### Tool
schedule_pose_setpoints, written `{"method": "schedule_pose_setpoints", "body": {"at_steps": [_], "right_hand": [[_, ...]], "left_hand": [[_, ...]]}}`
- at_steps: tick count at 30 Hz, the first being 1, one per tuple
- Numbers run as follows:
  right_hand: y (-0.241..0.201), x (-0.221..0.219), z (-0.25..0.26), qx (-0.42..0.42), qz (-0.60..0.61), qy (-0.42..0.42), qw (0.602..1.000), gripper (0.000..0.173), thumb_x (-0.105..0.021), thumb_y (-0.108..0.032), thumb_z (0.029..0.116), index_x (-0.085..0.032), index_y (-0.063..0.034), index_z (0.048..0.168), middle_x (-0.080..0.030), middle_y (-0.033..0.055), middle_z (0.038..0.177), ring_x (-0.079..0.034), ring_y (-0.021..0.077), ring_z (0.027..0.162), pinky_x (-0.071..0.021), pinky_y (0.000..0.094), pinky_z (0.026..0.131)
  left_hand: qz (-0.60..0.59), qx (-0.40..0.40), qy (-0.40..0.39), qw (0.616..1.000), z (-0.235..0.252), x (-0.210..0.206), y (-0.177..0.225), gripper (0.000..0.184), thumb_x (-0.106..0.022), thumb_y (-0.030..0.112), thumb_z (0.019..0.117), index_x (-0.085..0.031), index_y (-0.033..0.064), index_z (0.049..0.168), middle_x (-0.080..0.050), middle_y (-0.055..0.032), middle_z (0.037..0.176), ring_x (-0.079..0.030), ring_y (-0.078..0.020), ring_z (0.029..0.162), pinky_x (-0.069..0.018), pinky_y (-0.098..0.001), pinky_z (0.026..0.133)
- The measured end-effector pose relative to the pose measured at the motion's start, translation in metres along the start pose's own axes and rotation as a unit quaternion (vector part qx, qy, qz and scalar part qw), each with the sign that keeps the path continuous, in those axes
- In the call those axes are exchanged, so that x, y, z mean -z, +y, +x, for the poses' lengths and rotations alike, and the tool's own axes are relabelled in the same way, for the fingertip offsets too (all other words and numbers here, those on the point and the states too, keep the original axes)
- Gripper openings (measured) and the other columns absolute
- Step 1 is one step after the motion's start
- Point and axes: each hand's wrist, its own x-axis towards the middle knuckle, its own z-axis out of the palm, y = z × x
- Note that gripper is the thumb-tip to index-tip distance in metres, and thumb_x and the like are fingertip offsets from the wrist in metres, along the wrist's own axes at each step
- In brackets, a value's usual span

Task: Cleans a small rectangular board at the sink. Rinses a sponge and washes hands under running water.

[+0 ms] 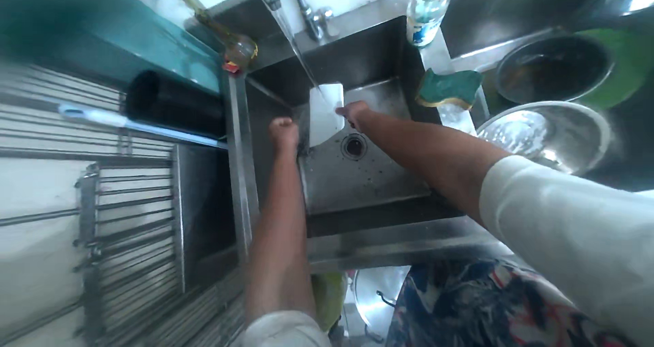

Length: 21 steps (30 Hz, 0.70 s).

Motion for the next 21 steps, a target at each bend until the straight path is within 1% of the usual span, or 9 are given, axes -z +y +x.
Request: {"method": "schedule_pose_setpoints", "body": {"at_steps": [1,2,4,6,11,14,17,20,21], "right_hand": [[-0.003,0.001,-0.001,0.033,-0.063,-0.001,0.997,0.043,-0.066,-0.034,0.1022,-0.068,0.0019,0.126,-0.064,0.0206,0.131,-0.061,0.0318,0.121,-0.0481,0.0518,0.103],[-0.005,0.002,-0.001,0.077,-0.123,-0.001,0.989,0.040,-0.066,-0.033,0.1015,-0.071,0.0010,0.122,-0.065,0.0227,0.132,-0.061,0.0364,0.126,-0.0469,0.0576,0.107],[-0.012,0.006,-0.010,0.166,-0.237,0.004,0.957,0.030,-0.064,-0.027,0.1006,-0.073,-0.0020,0.115,-0.069,0.0231,0.123,-0.065,0.0403,0.119,-0.0504,0.0631,0.099],[-0.024,0.008,-0.026,0.234,-0.340,0.007,0.911,0.025,-0.063,-0.021,0.0994,-0.073,-0.0036,0.115,-0.070,0.0222,0.120,-0.067,0.0413,0.115,-0.0528,0.0645,0.093],[-0.047,0.020,-0.063,0.316,-0.456,-0.001,0.832,0.021,-0.065,-0.009,0.0959,-0.071,0.0004,0.113,-0.068,0.0230,0.123,-0.065,0.0429,0.117,-0.0518,0.0643,0.093],[-0.049,0.043,-0.083,0.307,-0.487,-0.001,0.818,0.021,-0.062,-0.009,0.0977,-0.071,0.0003,0.114,-0.068,0.0225,0.122,-0.065,0.0428,0.116,-0.0521,0.0632,0.092],[-0.042,0.070,-0.103,0.282,-0.476,0.022,0.833,0.019,-0.063,-0.014,0.0976,-0.072,-0.0018,0.108,-0.070,0.0198,0.116,-0.067,0.0405,0.110,-0.0540,0.0627,0.087],[-0.044,0.097,-0.124,0.269,-0.460,0.057,0.844,0.018,-0.064,-0.017,0.0977,-0.073,-0.0036,0.106,-0.071,0.0174,0.114,-0.069,0.0382,0.106,-0.0553,0.0615,0.085],[-0.049,0.109,-0.135,0.272,-0.459,0.067,0.843,0.018,-0.064,-0.016,0.0978,-0.073,-0.0039,0.108,-0.070,0.0168,0.116,-0.068,0.0377,0.107,-0.0552,0.0608,0.086]], "left_hand": [[-0.003,0.005,0.010,1.000,-0.006,0.000,-0.005,0.033,-0.065,0.003,0.0926,-0.063,-0.0034,0.125,-0.067,-0.0242,0.118,-0.065,-0.0350,0.106,-0.0529,-0.0528,0.090],[-0.002,0.004,0.015,1.000,-0.010,-0.002,-0.008,0.034,-0.067,0.004,0.0917,-0.063,-0.0026,0.124,-0.067,-0.0236,0.116,-0.066,-0.0345,0.105,-0.0538,-0.0523,0.089],[-0.018,-0.008,0.008,1.000,-0.020,-0.006,-0.008,0.034,-0.069,0.005,0.0928,-0.063,-0.0037,0.125,-0.067,-0.0233,0.115,-0.065,-0.0329,0.106,-0.0524,-0.0498,0.093],[-0.051,-0.020,-0.004,0.998,-0.028,-0.010,0.001,0.031,-0.069,0.008,0.0946,-0.063,-0.0036,0.123,-0.067,-0.0217,0.114,-0.065,-0.0299,0.104,-0.0523,-0.0466,0.092],[-0.087,-0.095,0.016,0.992,-0.033,-0.010,0.046,0.026,-0.064,0.013,0.0992,-0.064,-0.0030,0.120,-0.067,-0.0201,0.110,-0.065,-0.0284,0.099,-0.0528,-0.0463,0.090],[-0.138,-0.108,-0.008,0.984,-0.026,-0.011,0.078,0.029,-0.058,0.010,0.1018,-0.060,-0.0062,0.126,-0.064,-0.0235,0.117,-0.064,-0.0298,0.101,-0.0532,-0.0457,0.090],[-0.173,-0.090,-0.032,0.980,-0.016,-0.022,0.107,0.030,-0.053,0.010,0.1043,-0.058,-0.0058,0.130,-0.065,-0.0232,0.116,-0.065,-0.0278,0.094,-0.0551,-0.0438,0.085],[-0.179,-0.028,-0.013,0.983,0.003,-0.043,0.133,0.036,-0.051,0.016,0.1041,-0.058,-0.0039,0.133,-0.064,-0.0237,0.115,-0.062,-0.0309,0.095,-0.0530,-0.0478,0.082],[-0.182,0.008,-0.015,0.983,0.008,-0.048,0.140,0.038,-0.049,0.018,0.1052,-0.056,-0.0046,0.135,-0.061,-0.0267,0.124,-0.063,-0.0351,0.104,-0.0528,-0.0519,0.088]]}}
